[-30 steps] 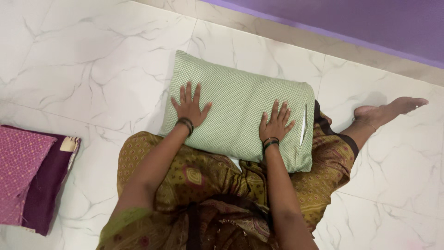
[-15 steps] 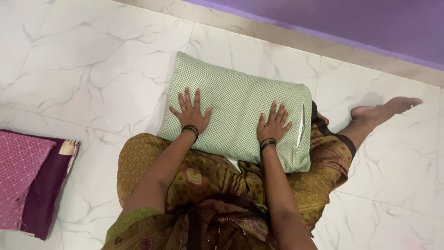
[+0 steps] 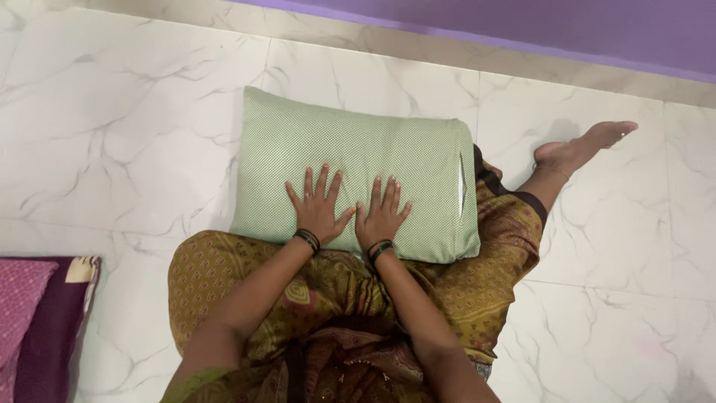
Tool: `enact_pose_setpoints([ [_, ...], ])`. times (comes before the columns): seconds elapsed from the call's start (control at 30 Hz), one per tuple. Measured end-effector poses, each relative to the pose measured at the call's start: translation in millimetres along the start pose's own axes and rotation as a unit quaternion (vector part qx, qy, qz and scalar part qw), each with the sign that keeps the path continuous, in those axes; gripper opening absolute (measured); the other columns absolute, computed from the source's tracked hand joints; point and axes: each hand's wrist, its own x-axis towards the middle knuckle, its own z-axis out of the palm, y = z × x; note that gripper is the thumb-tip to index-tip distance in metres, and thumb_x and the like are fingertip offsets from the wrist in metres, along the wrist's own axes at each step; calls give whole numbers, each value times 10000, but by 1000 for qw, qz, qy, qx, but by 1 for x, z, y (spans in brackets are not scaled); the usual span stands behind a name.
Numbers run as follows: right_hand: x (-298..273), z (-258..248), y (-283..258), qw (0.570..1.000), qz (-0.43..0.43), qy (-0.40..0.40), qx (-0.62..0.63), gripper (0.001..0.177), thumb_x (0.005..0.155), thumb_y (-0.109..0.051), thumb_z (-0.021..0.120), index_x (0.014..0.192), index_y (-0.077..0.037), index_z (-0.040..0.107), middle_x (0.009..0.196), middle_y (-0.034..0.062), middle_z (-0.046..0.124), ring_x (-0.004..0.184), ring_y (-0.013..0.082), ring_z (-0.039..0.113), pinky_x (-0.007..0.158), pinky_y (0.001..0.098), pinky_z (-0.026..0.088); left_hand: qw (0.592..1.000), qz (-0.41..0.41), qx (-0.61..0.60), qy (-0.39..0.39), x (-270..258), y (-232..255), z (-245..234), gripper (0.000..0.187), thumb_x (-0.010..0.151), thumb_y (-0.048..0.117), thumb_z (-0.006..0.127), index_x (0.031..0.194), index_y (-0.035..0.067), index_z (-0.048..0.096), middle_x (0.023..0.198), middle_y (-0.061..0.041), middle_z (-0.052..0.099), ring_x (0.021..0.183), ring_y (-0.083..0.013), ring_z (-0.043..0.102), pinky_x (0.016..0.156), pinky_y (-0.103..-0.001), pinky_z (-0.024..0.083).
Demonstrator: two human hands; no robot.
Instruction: The person sits on the floor and folds a light green pillow, then places it aside. They then pick up a purple pillow with a pink patterned cover, fold the cover around the pillow, and smooth it out. Finally, they pick up a white pillow with a red patterned cover and begin to fold the cover around it.
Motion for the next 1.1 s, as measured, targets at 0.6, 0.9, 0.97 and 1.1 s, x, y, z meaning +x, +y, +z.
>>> enact_pose_setpoints([
  [0.6,18,-24,37,994,6,-79,-74,660,1018,-542,367,1620,-310,228,1710,50,153,1562,281,128,1227,647,23,994,-49,18,-91,10,-5,-17,925,899,813,342,1654,329,113,1732,-40,2,1586,-320,-27,1143,-817,-55],
  [0.9,18,-14,98,991,126,32,-35,639,1054,-501,299,1645,-268,228,1729,89,128,1584,325,100,1211,666,21,961,-225,-20,-159,15,-64,-21,1017,835,885,279,1638,350,-42,1709,-67,-204,1544,-379,-208,1065,-856,-49],
  [0.97,20,-3,93,990,124,57,-28,645,1063,-479,292,1657,-238,223,1730,114,105,1586,358,79,1207,673,22,958,-226,-5,-174,21,-68,-10,1031,838,894,247,1639,329,-76,1699,-78,-240,1530,-388,-249,1058,-863,-56],
  [1.1,26,-3,94,991,117,58,-18,652,1057,-494,301,1659,-256,220,1731,109,110,1588,347,88,1220,654,46,958,-224,-10,-178,27,-71,-7,1032,841,895,231,1638,328,-98,1693,-78,-262,1524,-390,-279,1062,-863,-60],
])
